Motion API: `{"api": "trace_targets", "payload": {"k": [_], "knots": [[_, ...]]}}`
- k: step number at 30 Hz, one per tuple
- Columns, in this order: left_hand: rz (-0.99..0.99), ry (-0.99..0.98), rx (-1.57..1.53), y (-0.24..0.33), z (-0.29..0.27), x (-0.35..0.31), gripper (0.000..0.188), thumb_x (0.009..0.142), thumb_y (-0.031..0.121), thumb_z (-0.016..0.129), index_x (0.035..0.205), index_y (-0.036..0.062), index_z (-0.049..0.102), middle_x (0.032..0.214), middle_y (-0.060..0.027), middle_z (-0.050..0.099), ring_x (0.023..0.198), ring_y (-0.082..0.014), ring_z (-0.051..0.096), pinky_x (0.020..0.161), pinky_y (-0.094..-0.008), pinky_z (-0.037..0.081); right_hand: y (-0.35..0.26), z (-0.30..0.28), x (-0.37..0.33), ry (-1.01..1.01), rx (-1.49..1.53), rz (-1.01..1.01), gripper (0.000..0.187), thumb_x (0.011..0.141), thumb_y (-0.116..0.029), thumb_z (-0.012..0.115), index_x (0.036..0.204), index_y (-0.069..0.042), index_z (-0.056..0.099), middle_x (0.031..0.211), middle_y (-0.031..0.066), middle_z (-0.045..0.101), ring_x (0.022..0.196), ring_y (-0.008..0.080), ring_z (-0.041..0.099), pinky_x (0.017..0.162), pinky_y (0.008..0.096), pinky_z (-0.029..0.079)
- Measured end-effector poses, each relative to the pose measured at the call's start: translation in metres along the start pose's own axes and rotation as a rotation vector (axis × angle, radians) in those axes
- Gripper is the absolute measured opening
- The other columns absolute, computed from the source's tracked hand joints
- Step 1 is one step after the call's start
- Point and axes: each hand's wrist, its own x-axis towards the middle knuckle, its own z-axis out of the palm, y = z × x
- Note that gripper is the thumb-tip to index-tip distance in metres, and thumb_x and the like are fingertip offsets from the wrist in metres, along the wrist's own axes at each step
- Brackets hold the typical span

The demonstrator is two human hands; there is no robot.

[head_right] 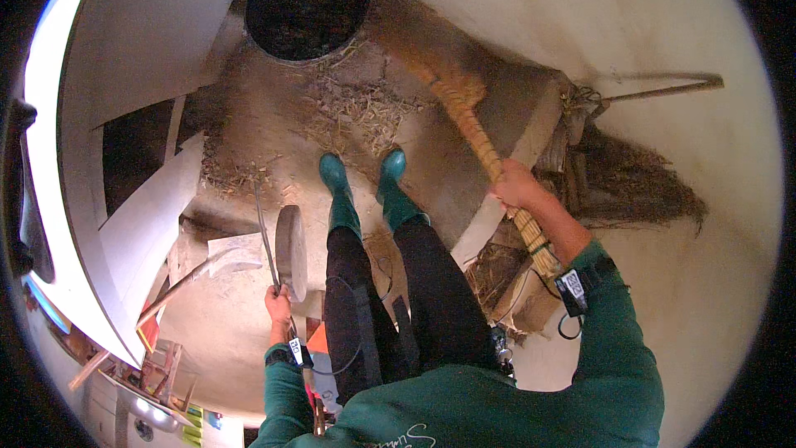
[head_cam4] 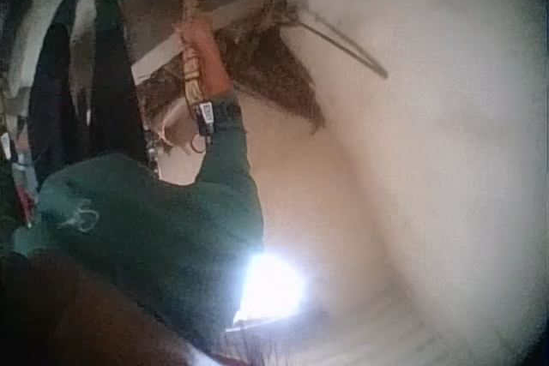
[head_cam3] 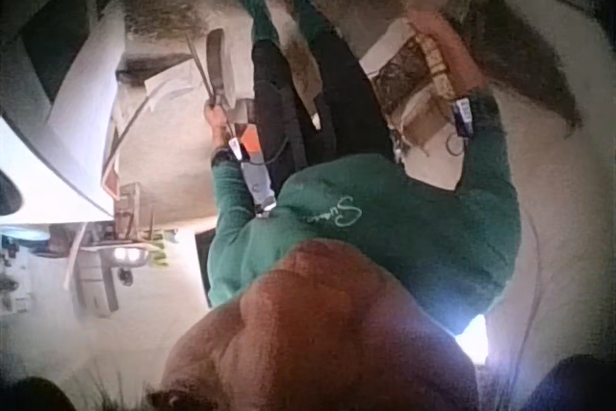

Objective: The person sweeps a concrete floor with a straw broom and uses a metal dustpan to collect debris. They move a bucket and a bowl of vegetables to clear the area, then sweep dust and straw into the dustpan. The person also picks up a brick and a wooden board, places them aside, and continues sweeping before carrying the bucket out of the room.

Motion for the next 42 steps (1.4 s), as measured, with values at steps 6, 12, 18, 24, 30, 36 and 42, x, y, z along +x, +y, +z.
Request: {"api": "trace_targets", "payload": {"k": [6,12,18,24,30,36,42], "knots": [[0.068,-0.030,0.058,0.010,0.016,0.020,0.010,0.088,0.009,0.061,0.087,-0.0006,0.058,0.073,-0.0032,0.057,0.065,-0.0122,0.048,0.059,-0.0286,0.042,0.027,-0.014,0.058,0.143,-0.219,0.045,0.031,0.075,-0.007,0.067,0.099,0.005,0.051,0.073,0.0206,0.062,0.062,0.0325,0.065,0.055,0.0441,0.051],[0.033,-0.024,0.028,-0.002,0.005,0.018,0.011,0.087,0.009,0.063,0.087,0.0002,0.056,0.072,-0.0015,0.055,0.065,-0.0116,0.046,0.059,-0.0284,0.040,0.133,0.019,0.064,0.058,-0.762,0.201,0.032,0.079,-0.014,0.065,0.107,0.001,0.056,0.101,0.0254,0.063,0.092,0.0392,0.063,0.073,0.0484,0.053],[-0.012,-0.040,-0.084,0.009,0.008,-0.008,0.010,0.091,0.010,0.060,0.085,0.0057,0.053,0.069,0.0029,0.051,0.059,-0.0066,0.043,0.051,-0.0242,0.035,-0.036,0.012,0.154,0.272,-0.565,-0.274,0.067,0.076,-0.055,0.067,0.119,-0.004,0.061,0.118,0.0222,0.060,0.111,0.0388,0.056,0.085,0.0458,0.049],[-0.107,-0.015,-0.083,0.013,0.014,-0.043,0.007,0.091,0.006,0.059,0.090,0.0025,0.054,0.074,0.0010,0.053,0.067,-0.0071,0.049,0.058,-0.0243,0.042,-0.262,0.040,0.301,0.053,0.528,-0.411,0.058,0.092,-0.043,0.059,0.114,0.011,0.058,0.091,0.0200,0.065,0.078,0.0253,0.063,0.065,0.0402,0.052],[-0.149,-0.014,-0.213,-0.048,0.005,-0.075,0.011,0.090,0.001,0.058,0.083,0.0068,0.052,0.070,0.0057,0.051,0.059,-0.0039,0.042,0.049,-0.0221,0.032,-0.266,0.082,0.296,0.279,0.710,-0.323,0.027,0.090,-0.019,0.062,0.086,0.007,0.058,0.071,0.0138,0.060,0.056,0.0228,0.055,0.050,0.0360,0.045],[-0.165,0.005,-0.253,-0.095,0.012,-0.088,0.011,0.090,0.005,0.060,0.083,0.0082,0.052,0.065,0.0039,0.049,0.052,-0.0056,0.042,0.044,-0.0233,0.033,-0.245,0.184,0.248,0.385,0.424,-0.501,0.031,0.078,-0.023,0.061,0.082,0.007,0.061,0.078,0.0258,0.064,0.075,0.0403,0.063,0.067,0.0484,0.049],[-0.119,0.042,-0.231,-0.120,0.011,-0.086,0.014,0.091,0.008,0.061,0.082,0.0091,0.051,0.062,0.0022,0.049,0.048,-0.0067,0.042,0.039,-0.0248,0.032,-0.203,0.323,0.198,0.144,0.281,-0.485,0.034,0.079,-0.023,0.060,0.097,0.005,0.057,0.094,0.0305,0.063,0.094,0.0483,0.059,0.082,0.0519,0.048]]}}
